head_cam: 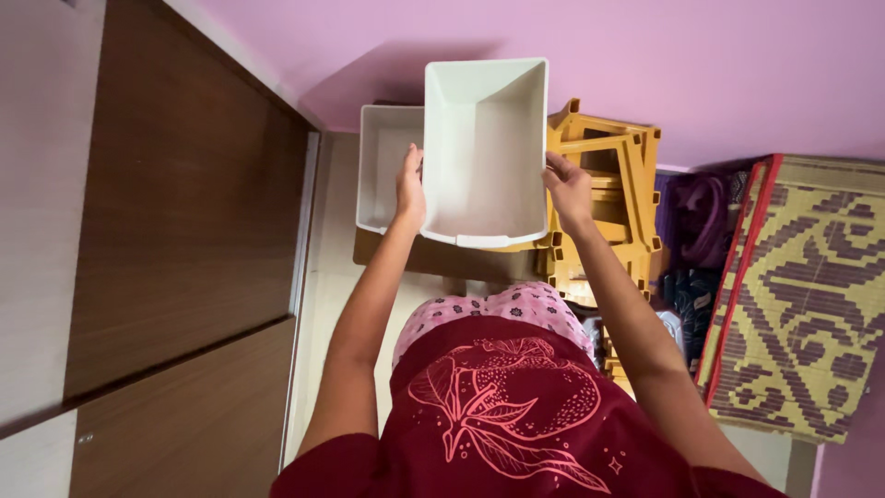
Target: The person assembles a modular storage unit by inserting yellow plastic corner connectors into white rectangular bins and stacking them. They repeatedly pick up connectors, align them with the bin corners, and press them into place, then stack additional bins on top.
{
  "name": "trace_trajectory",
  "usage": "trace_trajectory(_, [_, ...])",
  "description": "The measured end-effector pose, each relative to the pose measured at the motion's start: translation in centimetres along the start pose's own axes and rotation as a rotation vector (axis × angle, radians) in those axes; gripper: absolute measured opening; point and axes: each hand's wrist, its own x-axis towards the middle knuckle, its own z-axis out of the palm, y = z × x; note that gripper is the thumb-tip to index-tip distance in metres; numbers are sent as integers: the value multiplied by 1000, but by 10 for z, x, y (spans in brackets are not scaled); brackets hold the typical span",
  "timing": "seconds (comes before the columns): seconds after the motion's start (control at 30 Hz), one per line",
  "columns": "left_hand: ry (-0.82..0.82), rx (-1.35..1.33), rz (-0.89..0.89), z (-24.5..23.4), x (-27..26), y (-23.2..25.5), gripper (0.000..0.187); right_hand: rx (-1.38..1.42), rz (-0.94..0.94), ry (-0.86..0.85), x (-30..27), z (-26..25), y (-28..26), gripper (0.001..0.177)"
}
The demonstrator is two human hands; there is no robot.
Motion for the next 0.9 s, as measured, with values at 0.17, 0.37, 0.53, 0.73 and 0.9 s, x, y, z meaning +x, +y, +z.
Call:
trace_trajectory(0.17, [29,32,-3,-17,3,6,77,-7,20,4,1,17,-5,45])
trace_trajectory(0.37, [85,37,-35,-39,2,22,83,-4,-22,-56,4,42,-5,42])
trace_trajectory(0.53, [111,0,15,-64,1,33,83,-110,2,-70,3,69,-11,43])
trace_trajectory(0.73, [180,39,80,-97,1,42,84,-137,2,-149,7,99,-11,44])
trace_trajectory(0.9, [202,19,65,-123,-2,51,90,-23,3,-192,14,124,7,42])
